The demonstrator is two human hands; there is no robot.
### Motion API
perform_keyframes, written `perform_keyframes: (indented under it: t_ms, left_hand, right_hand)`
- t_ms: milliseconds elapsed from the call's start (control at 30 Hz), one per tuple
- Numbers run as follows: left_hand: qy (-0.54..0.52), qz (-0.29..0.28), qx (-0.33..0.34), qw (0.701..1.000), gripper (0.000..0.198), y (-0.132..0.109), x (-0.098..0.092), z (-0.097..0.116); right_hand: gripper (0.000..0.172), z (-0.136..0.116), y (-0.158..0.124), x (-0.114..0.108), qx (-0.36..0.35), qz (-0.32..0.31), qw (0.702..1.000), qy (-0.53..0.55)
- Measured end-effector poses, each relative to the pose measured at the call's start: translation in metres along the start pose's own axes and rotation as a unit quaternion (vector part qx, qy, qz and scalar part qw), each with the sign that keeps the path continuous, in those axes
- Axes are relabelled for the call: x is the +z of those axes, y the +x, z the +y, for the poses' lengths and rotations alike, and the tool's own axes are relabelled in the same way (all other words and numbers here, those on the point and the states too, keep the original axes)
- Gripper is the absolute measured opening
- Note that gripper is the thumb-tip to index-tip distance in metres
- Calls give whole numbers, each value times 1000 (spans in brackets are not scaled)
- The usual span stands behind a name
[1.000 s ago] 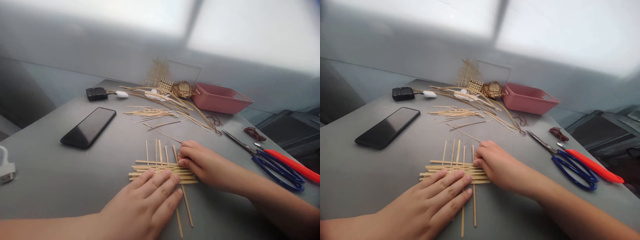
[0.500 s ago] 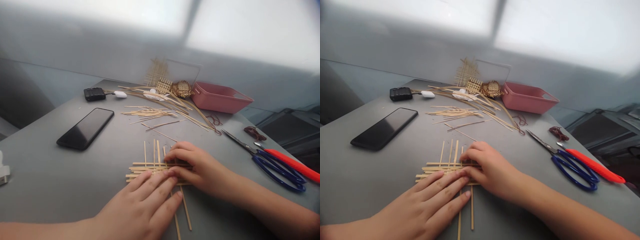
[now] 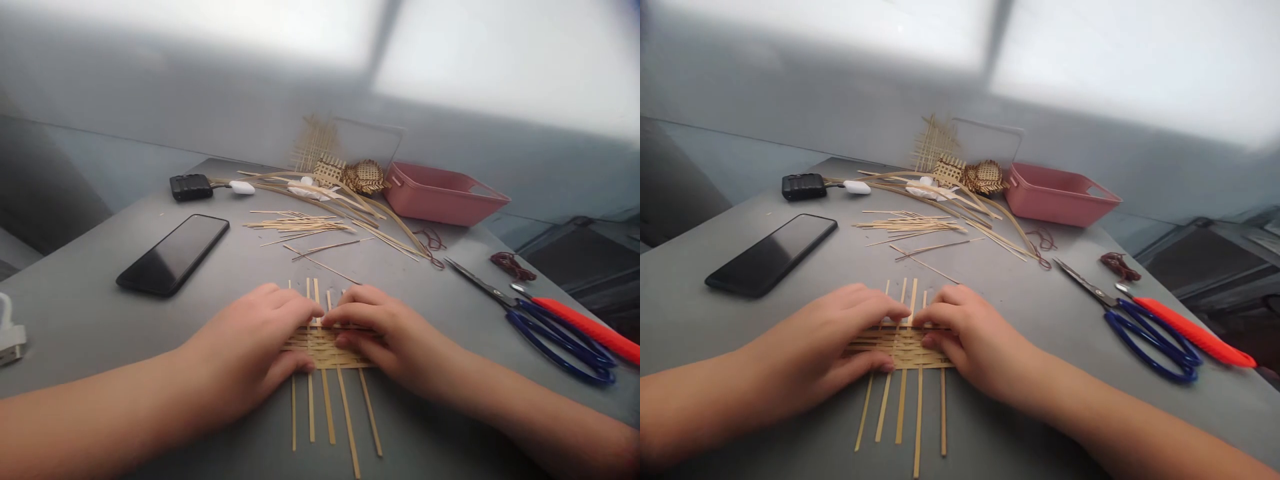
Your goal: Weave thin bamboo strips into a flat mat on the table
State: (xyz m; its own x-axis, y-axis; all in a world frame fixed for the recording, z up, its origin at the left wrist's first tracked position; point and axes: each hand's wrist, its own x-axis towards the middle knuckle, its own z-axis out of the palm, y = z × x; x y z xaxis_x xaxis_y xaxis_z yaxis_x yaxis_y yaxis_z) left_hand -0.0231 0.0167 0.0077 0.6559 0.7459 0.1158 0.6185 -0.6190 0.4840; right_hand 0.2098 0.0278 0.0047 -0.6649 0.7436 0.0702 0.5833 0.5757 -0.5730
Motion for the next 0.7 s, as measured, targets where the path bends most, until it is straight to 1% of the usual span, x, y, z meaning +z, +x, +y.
perform_keyframes:
  t_ms: [200,300,433,567,700]
  left_hand:
    - [-47,-18,-34,998,24,2,4,4]
    - [-54,-5,-28,998,27,2,5,3]
    - [-49,-12,-18,999,24,0,7,1]
    - [-50,-25,-25,998,20,-1,8,2]
    - [-59,-57,-35,996,17,-1,6,5]
  right_hand:
    - [20,0,0,1,-12,3,1000,9]
    - [22,0,0,2,-16,0,1000,13]
    - [22,2,1,-2,-15,-6,999,29]
    - [20,1,-2,-14,-5,-41,998,40]
    - [33,-1,-11,-22,15,-87,996,6]
